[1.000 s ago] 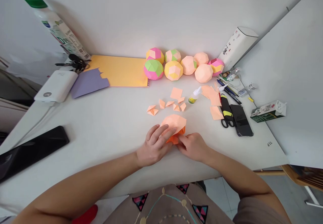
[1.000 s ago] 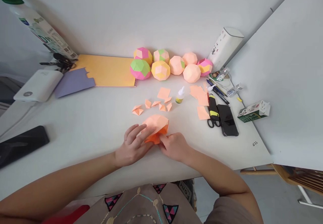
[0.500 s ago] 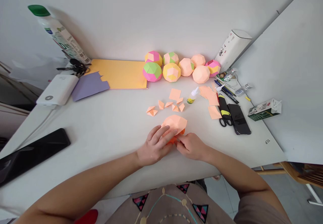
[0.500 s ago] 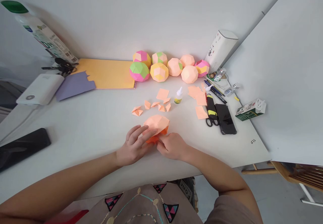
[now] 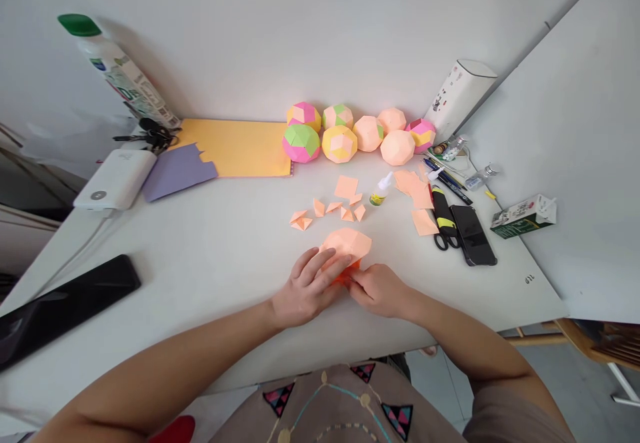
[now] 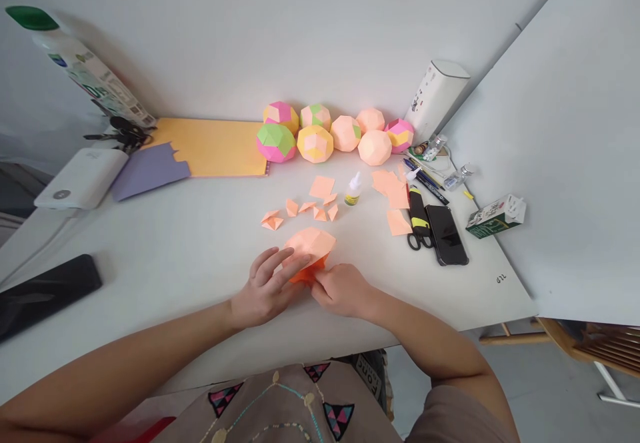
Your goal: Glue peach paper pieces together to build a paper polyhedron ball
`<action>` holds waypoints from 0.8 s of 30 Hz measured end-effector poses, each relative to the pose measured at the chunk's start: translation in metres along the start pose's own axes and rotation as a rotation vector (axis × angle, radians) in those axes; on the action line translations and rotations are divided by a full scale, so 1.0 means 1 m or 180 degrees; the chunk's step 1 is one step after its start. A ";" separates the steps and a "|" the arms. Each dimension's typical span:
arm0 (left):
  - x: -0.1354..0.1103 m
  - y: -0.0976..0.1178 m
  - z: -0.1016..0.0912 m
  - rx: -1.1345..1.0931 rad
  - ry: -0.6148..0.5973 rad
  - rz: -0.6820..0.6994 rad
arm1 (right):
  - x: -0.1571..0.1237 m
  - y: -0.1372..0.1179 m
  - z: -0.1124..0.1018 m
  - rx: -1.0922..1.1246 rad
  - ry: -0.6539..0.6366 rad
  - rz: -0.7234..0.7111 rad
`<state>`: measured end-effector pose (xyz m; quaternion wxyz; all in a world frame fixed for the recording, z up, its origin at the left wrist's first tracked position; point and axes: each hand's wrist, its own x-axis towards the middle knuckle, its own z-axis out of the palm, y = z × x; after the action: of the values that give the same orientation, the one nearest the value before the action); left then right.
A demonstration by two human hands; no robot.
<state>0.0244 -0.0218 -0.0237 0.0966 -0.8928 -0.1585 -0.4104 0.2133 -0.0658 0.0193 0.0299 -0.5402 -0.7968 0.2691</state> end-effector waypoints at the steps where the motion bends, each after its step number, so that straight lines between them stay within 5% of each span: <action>1: -0.001 0.000 0.000 0.0008 -0.0014 -0.0002 | 0.000 -0.001 -0.001 -0.0070 -0.0045 0.0006; 13: -0.001 0.002 0.002 -0.0422 -0.0105 -0.0152 | -0.003 -0.008 -0.002 -0.0612 -0.0185 -0.0069; 24: 0.001 -0.010 -0.005 -0.1894 0.0135 -0.0755 | -0.002 -0.006 -0.006 -0.0397 -0.0173 -0.0054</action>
<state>0.0181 -0.0137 -0.0194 -0.2139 -0.8484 -0.1325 -0.4657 0.2108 -0.0665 0.0282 -0.0232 -0.5267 -0.8171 0.2332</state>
